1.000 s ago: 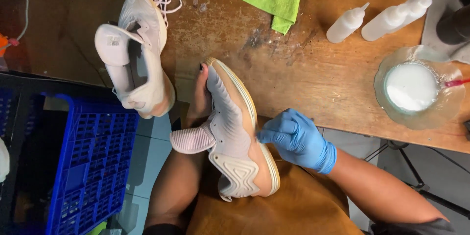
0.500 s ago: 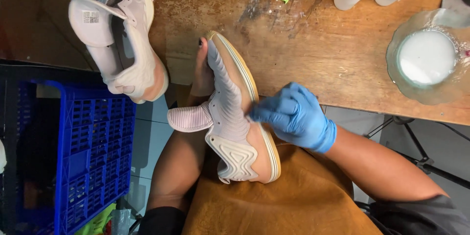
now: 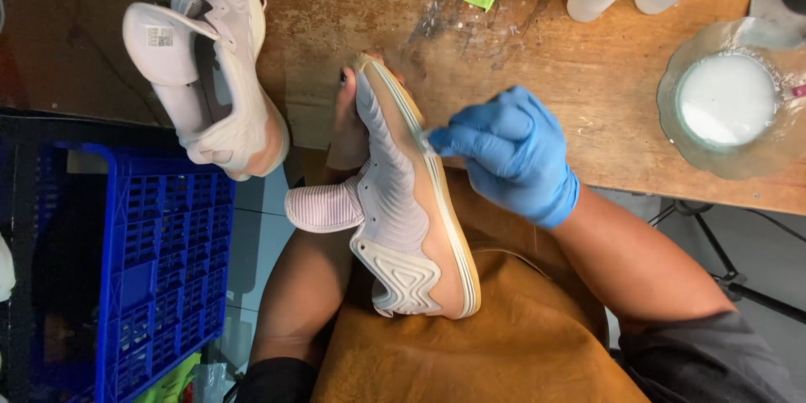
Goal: Cleaning the soles and edges of sneakers using a cotton swab and cleaning solution at a workbench.
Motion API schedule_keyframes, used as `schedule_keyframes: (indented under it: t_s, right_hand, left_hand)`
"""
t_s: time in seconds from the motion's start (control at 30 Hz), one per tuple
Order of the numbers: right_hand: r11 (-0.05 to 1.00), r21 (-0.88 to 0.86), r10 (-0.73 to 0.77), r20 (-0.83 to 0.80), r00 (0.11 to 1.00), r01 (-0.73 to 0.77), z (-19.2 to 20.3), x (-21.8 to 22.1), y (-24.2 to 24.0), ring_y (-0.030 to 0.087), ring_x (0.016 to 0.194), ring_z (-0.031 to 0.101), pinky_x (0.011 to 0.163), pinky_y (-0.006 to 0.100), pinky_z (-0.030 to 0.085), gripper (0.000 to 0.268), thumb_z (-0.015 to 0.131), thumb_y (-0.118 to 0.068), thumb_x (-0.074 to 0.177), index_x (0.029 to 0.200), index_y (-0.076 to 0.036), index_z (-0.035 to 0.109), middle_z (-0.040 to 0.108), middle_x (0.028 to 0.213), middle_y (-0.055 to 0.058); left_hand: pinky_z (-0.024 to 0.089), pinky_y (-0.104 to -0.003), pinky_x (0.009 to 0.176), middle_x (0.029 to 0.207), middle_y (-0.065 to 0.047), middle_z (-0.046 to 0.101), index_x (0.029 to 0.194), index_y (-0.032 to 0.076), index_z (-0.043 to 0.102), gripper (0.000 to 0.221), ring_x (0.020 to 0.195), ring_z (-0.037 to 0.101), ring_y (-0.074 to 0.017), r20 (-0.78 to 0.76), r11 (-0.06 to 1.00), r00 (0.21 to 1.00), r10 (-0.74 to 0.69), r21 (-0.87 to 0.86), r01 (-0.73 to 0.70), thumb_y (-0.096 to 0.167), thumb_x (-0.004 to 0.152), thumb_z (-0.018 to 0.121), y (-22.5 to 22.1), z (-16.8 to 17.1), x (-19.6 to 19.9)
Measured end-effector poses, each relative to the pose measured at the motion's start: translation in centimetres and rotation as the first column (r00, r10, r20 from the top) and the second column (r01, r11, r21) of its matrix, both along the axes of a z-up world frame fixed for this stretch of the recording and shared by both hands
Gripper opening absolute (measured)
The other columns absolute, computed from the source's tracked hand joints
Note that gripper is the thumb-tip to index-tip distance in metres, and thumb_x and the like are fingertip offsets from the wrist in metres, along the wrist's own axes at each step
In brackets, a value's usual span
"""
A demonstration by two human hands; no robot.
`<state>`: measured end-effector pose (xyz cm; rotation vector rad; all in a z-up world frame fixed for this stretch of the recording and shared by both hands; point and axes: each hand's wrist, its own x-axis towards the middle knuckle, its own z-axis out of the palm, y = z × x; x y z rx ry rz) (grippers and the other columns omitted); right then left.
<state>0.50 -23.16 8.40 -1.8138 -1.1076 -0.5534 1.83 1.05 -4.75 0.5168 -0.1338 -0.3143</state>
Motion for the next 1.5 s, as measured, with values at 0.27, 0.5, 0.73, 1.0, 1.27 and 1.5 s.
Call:
schedule_keyframes:
  t_s: [0.27,0.5,0.73,1.0,1.27,1.5]
  right_hand:
    - [0.983,-0.107,0.143,-0.090,0.986,-0.152,-4.8,-4.9,-1.2,0.025,0.073,0.059,0.068,0.039,0.048,0.032,0.052,-0.002,0.096,0.111,-0.021,0.074,0.068,0.105,-0.001]
    - [0.776,-0.316,0.435,-0.361,0.825,-0.547,-1.7,-7.9,-6.1,0.028,0.072,0.056,0.070,0.041,0.045,0.030,0.050,0.000,0.094,0.116,-0.014,0.066,0.064,0.110,0.003]
    - [0.948,0.187,0.054,-0.892,0.448,0.258,-3.2,-7.5,-6.9,0.008,0.077,0.051,0.076,0.024,0.044,0.014,0.068,-0.011,0.097,0.084,-0.013,0.065,0.061,0.086,-0.002]
    - [0.838,-0.027,-0.204,-0.942,0.267,0.544,-5.7,-0.1,-3.7,0.011,0.068,0.052,0.065,0.028,0.043,0.007,0.070,-0.011,0.099,0.092,-0.011,0.070,0.059,0.066,0.003]
    - [0.892,-0.127,-0.388,-0.710,0.588,0.435,-8.5,5.3,-1.0,0.025,0.086,0.070,0.080,0.037,0.056,0.001,0.077,-0.010,0.095,0.094,-0.010,0.077,0.071,0.084,0.010]
    - [0.920,-0.170,-0.381,-0.601,0.702,0.353,-8.8,0.8,-0.6,0.028,0.087,0.073,0.083,0.039,0.059,0.007,0.077,-0.010,0.091,0.087,-0.015,0.075,0.070,0.083,0.005]
  left_hand:
    - [0.056,-0.049,0.077,0.096,-0.009,0.065,0.115,0.016,0.055,0.052,0.086,0.069,-0.0285,-0.197,0.991,0.972,0.125,0.071,-0.113,0.064,0.096,0.045,-0.5,4.0,-1.7]
    - [0.033,-0.032,0.123,0.154,-0.010,0.049,0.152,0.004,0.043,0.068,0.145,0.043,-0.0162,0.001,0.575,0.910,0.414,0.775,-0.262,0.052,0.103,0.043,3.2,0.3,0.8]
    - [0.060,-0.037,0.092,0.121,-0.003,0.078,0.116,0.014,0.076,0.072,0.111,0.075,-0.0216,-0.305,0.450,0.552,0.776,0.881,-0.146,0.058,0.059,0.066,2.1,15.1,5.6]
    - [0.058,-0.038,0.075,0.088,-0.002,0.069,0.092,0.018,0.068,0.049,0.082,0.070,-0.0186,-0.026,0.328,0.629,0.777,0.870,-0.369,0.059,0.065,0.073,5.6,10.2,10.2]
    - [0.054,-0.039,0.082,0.097,-0.005,0.068,0.101,0.023,0.065,0.050,0.089,0.068,-0.0206,0.005,0.213,0.700,0.714,0.951,-0.224,0.062,0.071,0.068,4.0,9.5,11.8]
    - [0.051,-0.041,0.090,0.105,-0.007,0.068,0.110,0.028,0.062,0.051,0.095,0.067,-0.0226,0.019,0.081,0.730,0.683,0.992,-0.102,0.066,0.076,0.063,4.2,8.9,14.1]
